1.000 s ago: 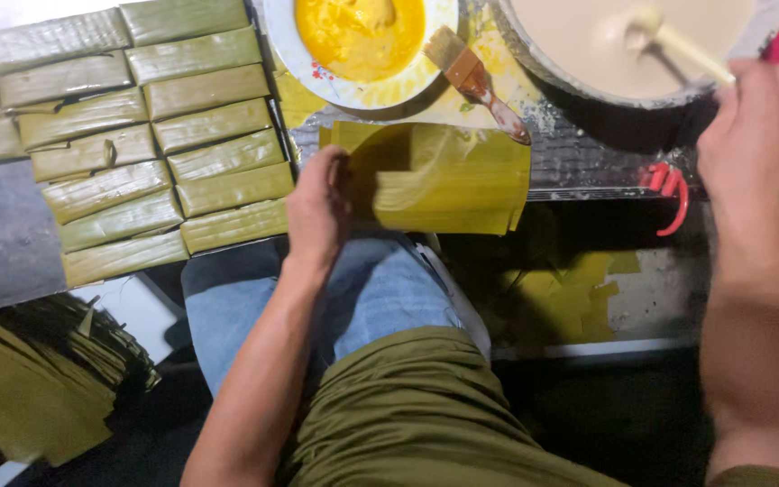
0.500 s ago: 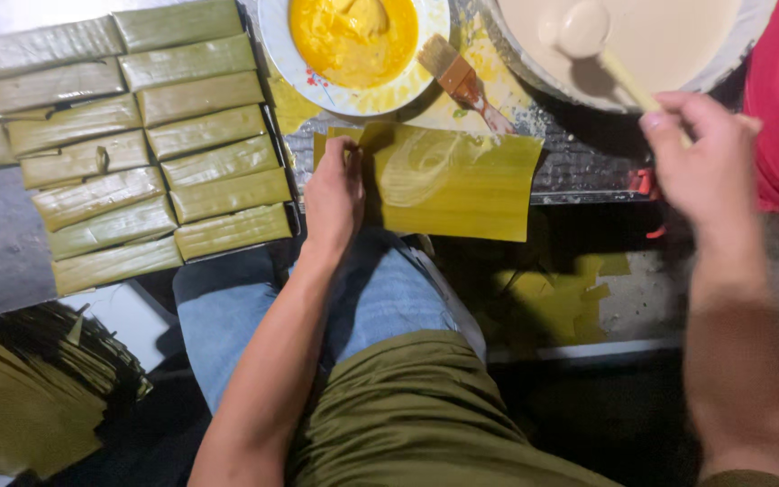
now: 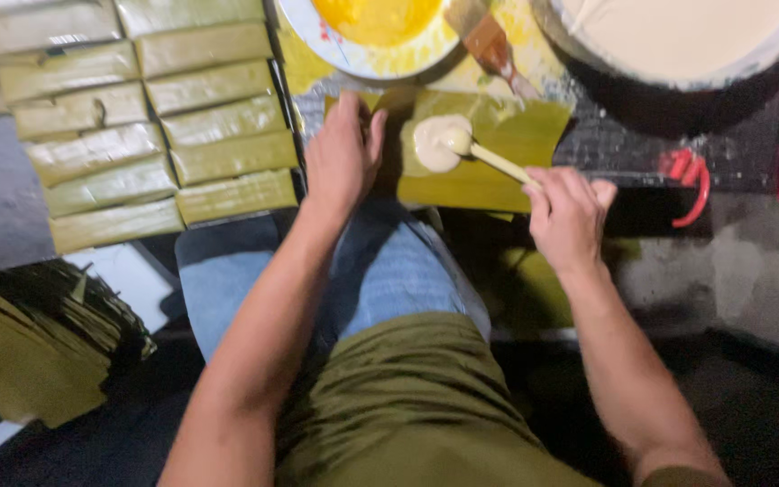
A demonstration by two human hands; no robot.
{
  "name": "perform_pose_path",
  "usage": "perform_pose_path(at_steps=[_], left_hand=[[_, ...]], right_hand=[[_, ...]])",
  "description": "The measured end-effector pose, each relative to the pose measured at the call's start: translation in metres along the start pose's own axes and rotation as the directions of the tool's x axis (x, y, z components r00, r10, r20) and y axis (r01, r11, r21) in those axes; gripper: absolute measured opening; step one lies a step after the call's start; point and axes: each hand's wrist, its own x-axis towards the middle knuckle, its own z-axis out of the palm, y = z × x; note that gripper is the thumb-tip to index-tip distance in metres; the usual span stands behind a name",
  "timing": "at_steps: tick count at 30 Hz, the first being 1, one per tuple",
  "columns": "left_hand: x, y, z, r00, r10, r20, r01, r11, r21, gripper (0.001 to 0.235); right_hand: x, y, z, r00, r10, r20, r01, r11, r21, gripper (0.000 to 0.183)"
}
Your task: The person wraps a light-colored batter in banana leaves. They scoop batter onto a leaf, fold the leaf into a rectangular packet, and place it on a tray. The process is repeated multiple times.
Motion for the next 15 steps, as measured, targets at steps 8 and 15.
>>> perform_pose_path(at_steps=[8, 15], left_hand=[[0.061, 0.013, -0.007, 0.883, 0.303, 0.359, -0.381, 0.909, 0.168, 0.013], [0.058, -0.018, -0.015, 0.855, 0.465, 0.23, -0.467, 0.883, -0.049, 0.012]], right_hand=[[0.05, 0.065, -0.086, 0.955, -0.057, -0.291, -0.077, 0.9, -0.428, 0.017], [0.104, 0.003, -0.018, 0.965, -0.26, -0.039, 0.26, 0.965, 0.015, 0.032]])
